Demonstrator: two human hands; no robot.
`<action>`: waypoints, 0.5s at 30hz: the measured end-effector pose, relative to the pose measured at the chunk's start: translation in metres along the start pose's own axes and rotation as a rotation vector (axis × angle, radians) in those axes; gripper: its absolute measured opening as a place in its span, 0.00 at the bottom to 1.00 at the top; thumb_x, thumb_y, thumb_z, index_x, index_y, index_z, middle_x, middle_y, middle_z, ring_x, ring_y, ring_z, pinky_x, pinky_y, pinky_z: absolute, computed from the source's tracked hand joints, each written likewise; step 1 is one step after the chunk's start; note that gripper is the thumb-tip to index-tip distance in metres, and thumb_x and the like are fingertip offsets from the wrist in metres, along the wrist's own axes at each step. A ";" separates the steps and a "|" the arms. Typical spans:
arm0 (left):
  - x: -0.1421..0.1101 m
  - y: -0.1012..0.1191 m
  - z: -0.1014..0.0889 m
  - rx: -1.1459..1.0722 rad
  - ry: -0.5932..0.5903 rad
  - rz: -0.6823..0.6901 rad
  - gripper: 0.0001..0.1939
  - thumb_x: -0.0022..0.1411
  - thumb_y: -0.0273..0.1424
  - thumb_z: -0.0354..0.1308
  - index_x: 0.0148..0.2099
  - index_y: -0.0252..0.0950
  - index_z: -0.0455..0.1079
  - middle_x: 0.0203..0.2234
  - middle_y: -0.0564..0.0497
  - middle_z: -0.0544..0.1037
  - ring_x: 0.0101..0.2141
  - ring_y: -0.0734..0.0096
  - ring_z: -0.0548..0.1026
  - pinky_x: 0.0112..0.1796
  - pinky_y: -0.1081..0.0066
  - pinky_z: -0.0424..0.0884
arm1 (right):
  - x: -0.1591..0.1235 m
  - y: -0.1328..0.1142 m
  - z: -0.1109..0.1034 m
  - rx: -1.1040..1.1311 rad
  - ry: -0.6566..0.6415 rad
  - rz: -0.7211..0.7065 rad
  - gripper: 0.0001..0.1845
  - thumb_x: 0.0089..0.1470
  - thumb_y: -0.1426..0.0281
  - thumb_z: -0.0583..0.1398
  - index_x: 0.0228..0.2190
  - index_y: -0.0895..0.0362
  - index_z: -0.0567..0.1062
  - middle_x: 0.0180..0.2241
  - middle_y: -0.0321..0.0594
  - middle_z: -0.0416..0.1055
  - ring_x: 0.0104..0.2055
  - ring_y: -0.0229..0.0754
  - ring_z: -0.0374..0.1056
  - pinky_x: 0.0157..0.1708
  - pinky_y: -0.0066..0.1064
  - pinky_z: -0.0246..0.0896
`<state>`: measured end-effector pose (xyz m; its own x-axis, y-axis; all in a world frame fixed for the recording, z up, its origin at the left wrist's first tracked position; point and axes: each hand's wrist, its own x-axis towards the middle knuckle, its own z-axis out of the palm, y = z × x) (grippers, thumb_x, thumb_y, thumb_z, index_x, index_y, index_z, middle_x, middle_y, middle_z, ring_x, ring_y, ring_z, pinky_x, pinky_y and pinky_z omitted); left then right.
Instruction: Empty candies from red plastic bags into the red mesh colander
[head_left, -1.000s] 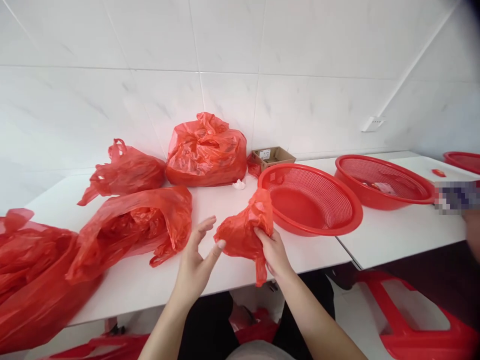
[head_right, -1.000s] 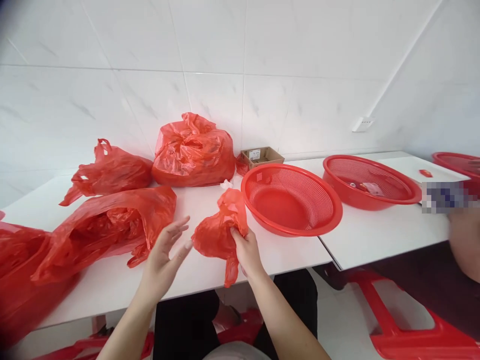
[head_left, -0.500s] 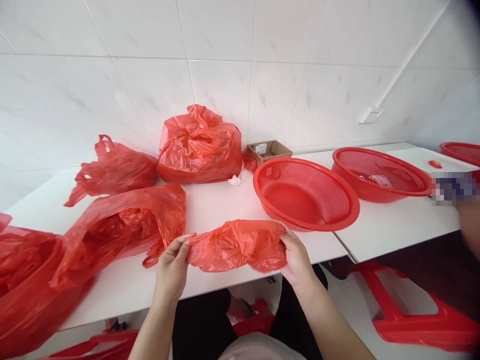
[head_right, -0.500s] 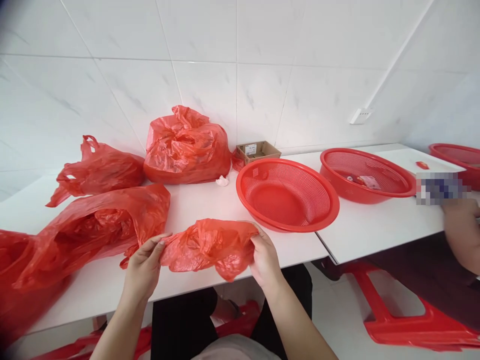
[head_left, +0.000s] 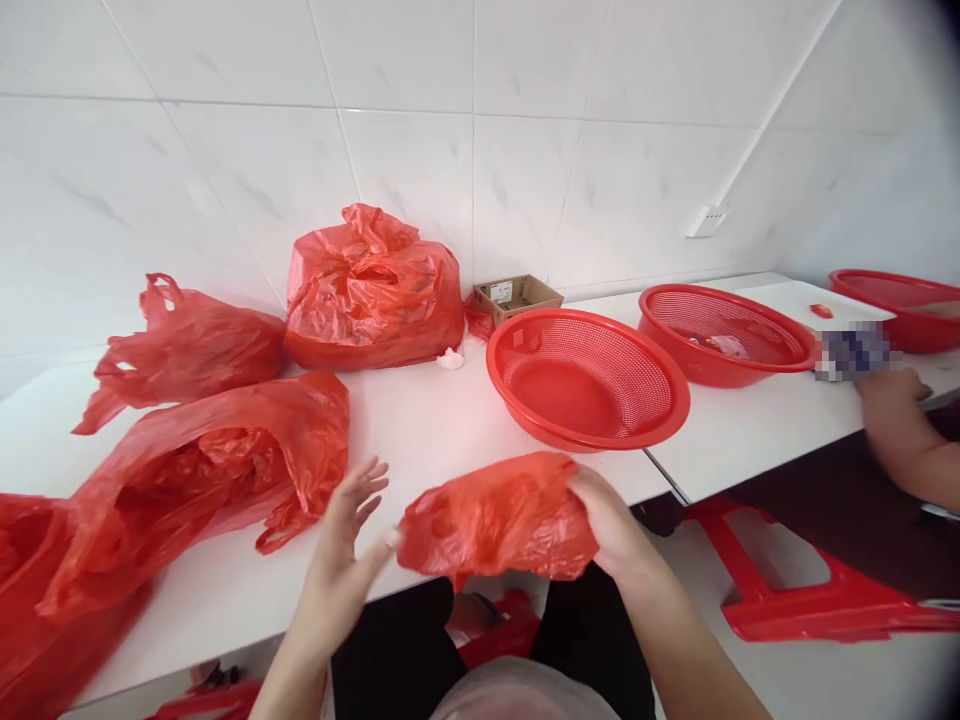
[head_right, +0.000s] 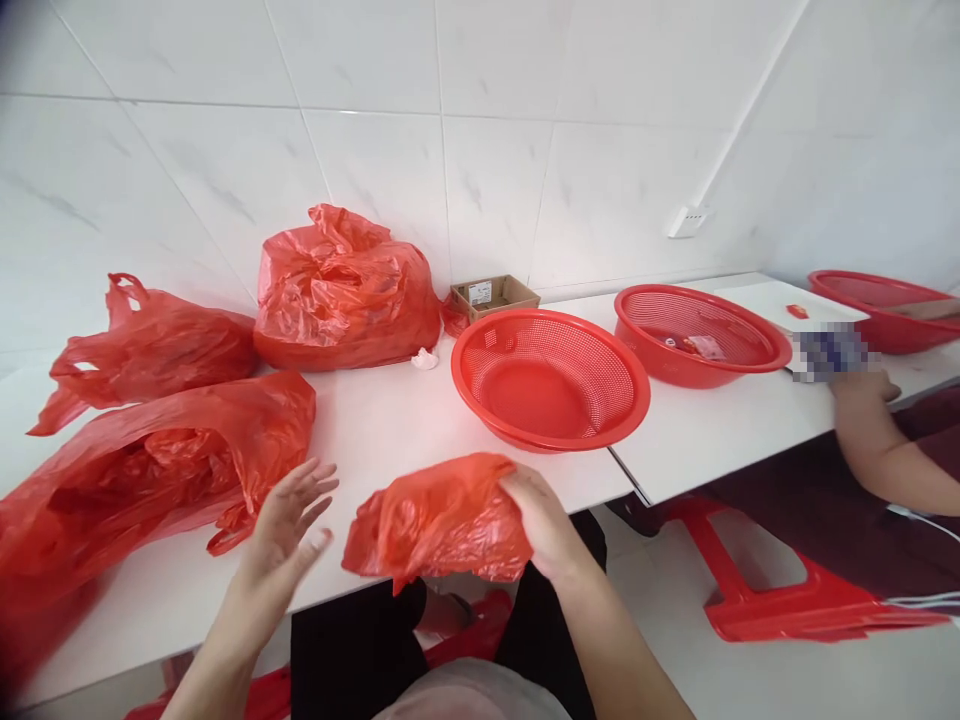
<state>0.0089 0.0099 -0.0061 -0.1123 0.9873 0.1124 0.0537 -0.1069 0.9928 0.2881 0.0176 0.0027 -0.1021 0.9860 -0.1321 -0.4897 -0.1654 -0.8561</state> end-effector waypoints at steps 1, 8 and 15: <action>-0.004 0.003 0.010 0.114 -0.092 0.067 0.36 0.51 0.35 0.70 0.62 0.48 0.64 0.61 0.48 0.67 0.60 0.59 0.64 0.60 0.59 0.59 | -0.004 0.004 0.003 -0.054 -0.054 0.018 0.14 0.52 0.58 0.65 0.34 0.56 0.81 0.31 0.39 0.77 0.34 0.42 0.72 0.37 0.32 0.65; -0.014 -0.009 0.060 -0.040 -0.330 -0.236 0.16 0.58 0.41 0.61 0.44 0.38 0.77 0.38 0.45 0.82 0.36 0.56 0.79 0.36 0.63 0.74 | -0.022 -0.042 -0.025 -0.476 -0.156 -0.106 0.14 0.56 0.61 0.62 0.43 0.53 0.76 0.33 0.38 0.74 0.33 0.40 0.69 0.30 0.29 0.61; 0.016 -0.018 0.047 -0.055 -0.076 -0.447 0.29 0.47 0.51 0.67 0.45 0.35 0.77 0.35 0.45 0.83 0.39 0.50 0.80 0.36 0.63 0.75 | 0.035 -0.163 -0.188 -0.819 0.823 -0.594 0.22 0.49 0.59 0.64 0.45 0.54 0.74 0.40 0.45 0.72 0.37 0.43 0.70 0.34 0.34 0.64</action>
<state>0.0532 0.0331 -0.0243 -0.0395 0.9434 -0.3294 -0.0366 0.3280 0.9440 0.5268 0.0837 0.0439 0.6465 0.6759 0.3538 0.4200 0.0718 -0.9047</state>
